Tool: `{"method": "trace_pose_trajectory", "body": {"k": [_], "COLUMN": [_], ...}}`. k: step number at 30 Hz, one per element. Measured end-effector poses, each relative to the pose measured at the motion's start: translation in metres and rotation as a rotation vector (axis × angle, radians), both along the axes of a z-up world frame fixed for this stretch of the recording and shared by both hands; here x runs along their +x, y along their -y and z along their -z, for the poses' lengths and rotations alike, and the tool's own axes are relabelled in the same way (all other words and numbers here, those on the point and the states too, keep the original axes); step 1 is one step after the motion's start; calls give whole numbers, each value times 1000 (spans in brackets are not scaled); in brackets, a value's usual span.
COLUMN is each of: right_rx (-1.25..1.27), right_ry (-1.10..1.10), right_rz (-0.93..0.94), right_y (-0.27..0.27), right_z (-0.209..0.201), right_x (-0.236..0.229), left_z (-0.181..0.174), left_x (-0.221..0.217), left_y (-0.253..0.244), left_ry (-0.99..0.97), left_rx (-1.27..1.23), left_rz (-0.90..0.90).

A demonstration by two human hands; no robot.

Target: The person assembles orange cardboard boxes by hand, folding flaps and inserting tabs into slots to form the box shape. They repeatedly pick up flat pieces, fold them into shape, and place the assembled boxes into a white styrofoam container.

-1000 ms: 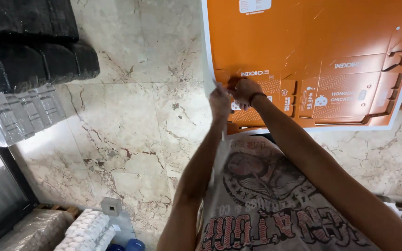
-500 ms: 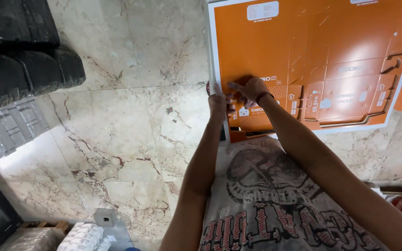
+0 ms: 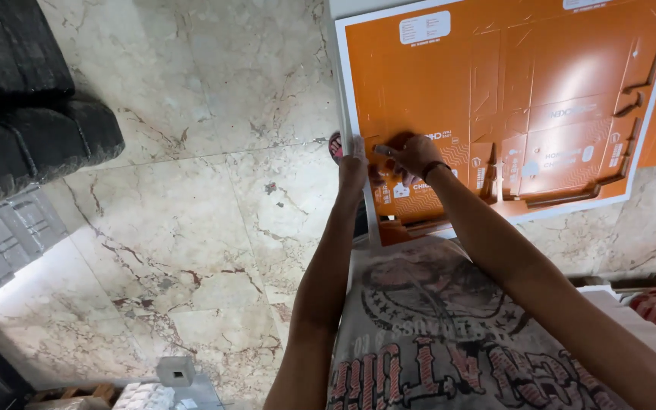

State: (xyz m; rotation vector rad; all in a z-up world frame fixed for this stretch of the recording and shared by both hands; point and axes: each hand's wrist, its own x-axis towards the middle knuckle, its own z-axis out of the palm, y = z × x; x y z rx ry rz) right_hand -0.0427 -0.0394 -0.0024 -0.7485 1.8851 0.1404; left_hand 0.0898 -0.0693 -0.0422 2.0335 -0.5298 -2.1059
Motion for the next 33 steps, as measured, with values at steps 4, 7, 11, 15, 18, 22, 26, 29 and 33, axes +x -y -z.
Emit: {"method": "trace_pose_trajectory", "body": {"k": [4, 7, 11, 15, 18, 22, 26, 29, 33], "right_rx": [63, 95, 42, -31, -59, -161, -202, -365, -594], "right_ry": [65, 105, 131, 105, 185, 100, 175, 90, -49], "right_rz": [45, 74, 101, 21, 118, -151, 187, 139, 36], "right_y": [-8, -4, 2, -9, 2, -32, -42, -82, -161], "right_z": [10, 32, 4, 10, -4, 20, 9, 43, 42], "right_x": [-2, -9, -7, -12, -22, -10, -13, -54, -118], "left_z": [35, 50, 8, -54, -76, -157, -79, -21, -66], "left_x": [0, -2, 8, 22, -11, -52, -36, 5, 15], "left_y": [-21, -23, -18, -9, -4, -15, -30, -60, -108], "left_ry": [-28, -25, -22, -81, -41, -22, -107, -2, -203], "left_rx": [100, 89, 110, -32, -177, -345, -452, -410, -128], "left_rz": [-93, -140, -93, -62, -21, 53, 79, 257, 147]}}
